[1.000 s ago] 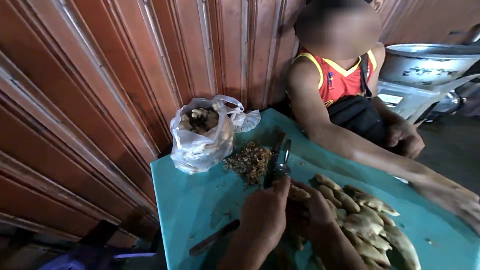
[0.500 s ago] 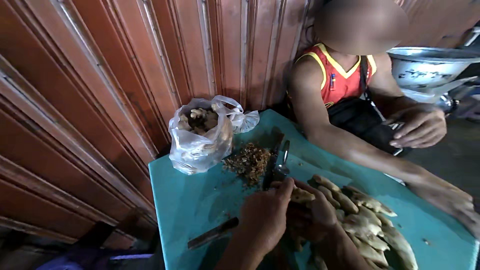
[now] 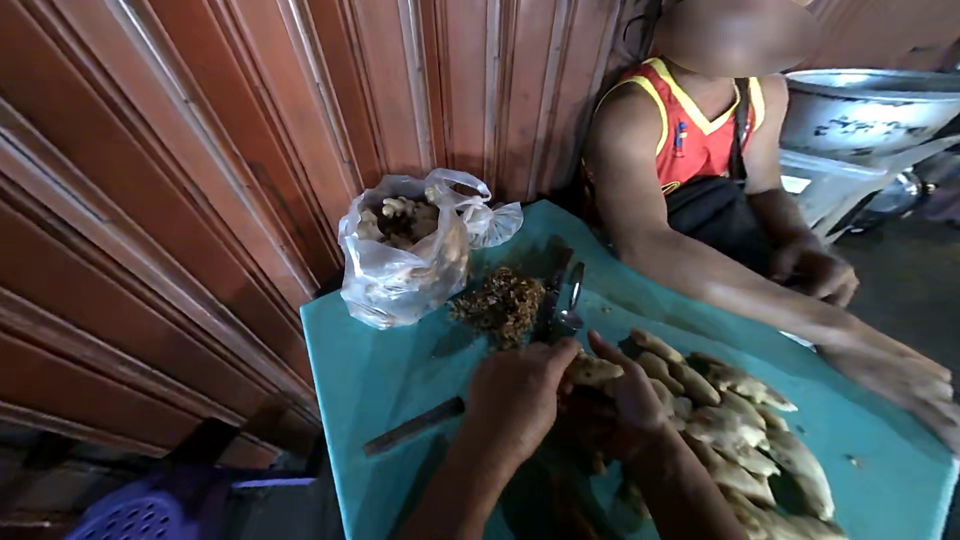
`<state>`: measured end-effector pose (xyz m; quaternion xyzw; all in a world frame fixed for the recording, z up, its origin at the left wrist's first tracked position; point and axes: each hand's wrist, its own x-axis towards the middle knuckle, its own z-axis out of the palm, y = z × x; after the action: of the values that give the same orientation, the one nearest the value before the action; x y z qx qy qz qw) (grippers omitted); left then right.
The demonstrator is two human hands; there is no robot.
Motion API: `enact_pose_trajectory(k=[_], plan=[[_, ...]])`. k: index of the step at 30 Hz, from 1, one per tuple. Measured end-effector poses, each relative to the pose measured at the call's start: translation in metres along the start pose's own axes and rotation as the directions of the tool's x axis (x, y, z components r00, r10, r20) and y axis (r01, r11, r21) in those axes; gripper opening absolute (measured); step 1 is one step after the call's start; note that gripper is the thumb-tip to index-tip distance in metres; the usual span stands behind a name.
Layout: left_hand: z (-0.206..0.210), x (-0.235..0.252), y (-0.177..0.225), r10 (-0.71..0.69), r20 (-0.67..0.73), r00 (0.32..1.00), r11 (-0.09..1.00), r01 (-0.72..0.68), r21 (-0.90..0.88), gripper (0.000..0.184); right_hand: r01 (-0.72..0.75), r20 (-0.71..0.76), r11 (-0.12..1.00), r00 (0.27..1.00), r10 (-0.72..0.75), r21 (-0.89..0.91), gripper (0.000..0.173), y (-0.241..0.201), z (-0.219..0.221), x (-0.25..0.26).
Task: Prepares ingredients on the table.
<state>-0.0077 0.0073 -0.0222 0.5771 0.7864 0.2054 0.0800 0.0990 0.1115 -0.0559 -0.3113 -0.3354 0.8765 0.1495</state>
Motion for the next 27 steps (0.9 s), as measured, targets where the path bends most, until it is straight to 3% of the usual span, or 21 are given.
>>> enact_pose_trajectory(k=[4,8,11,17,21,24,27], plan=[[-0.014,-0.003,0.009,-0.219,0.026,0.975,0.971,0.220,-0.094,0.045,0.050,0.187,0.987,0.979,-0.079,0.155,0.076,0.002,-0.012,0.008],[-0.019,-0.005,0.019,-0.237,0.166,0.957,0.958,0.259,-0.124,0.043,0.167,0.149,0.932,0.963,-0.224,0.323,0.061,-0.002,-0.011,0.007],[-0.020,-0.004,0.027,-0.221,0.277,0.935,0.968,0.244,-0.054,0.063,0.175,0.024,0.948,0.982,-0.188,0.264,0.053,-0.005,-0.005,0.003],[-0.017,-0.005,0.030,-0.210,0.321,0.923,0.973,0.229,-0.019,0.067,0.141,-0.130,0.975,0.984,-0.120,0.174,0.042,-0.004,0.004,0.000],[-0.017,-0.004,0.031,-0.233,0.319,0.919,0.968,0.252,-0.018,0.068,0.247,-0.057,0.956,0.969,-0.241,0.156,0.046,-0.001,0.004,-0.001],[-0.015,-0.002,0.029,-0.244,0.283,0.927,0.968,0.252,0.008,0.067,0.377,-0.120,0.926,0.921,-0.371,0.033,0.030,0.002,0.006,0.000],[-0.011,-0.001,0.022,-0.235,0.221,0.946,0.972,0.234,0.033,0.066,0.386,-0.134,0.922,0.913,-0.386,-0.026,0.031,0.004,0.003,0.004]])
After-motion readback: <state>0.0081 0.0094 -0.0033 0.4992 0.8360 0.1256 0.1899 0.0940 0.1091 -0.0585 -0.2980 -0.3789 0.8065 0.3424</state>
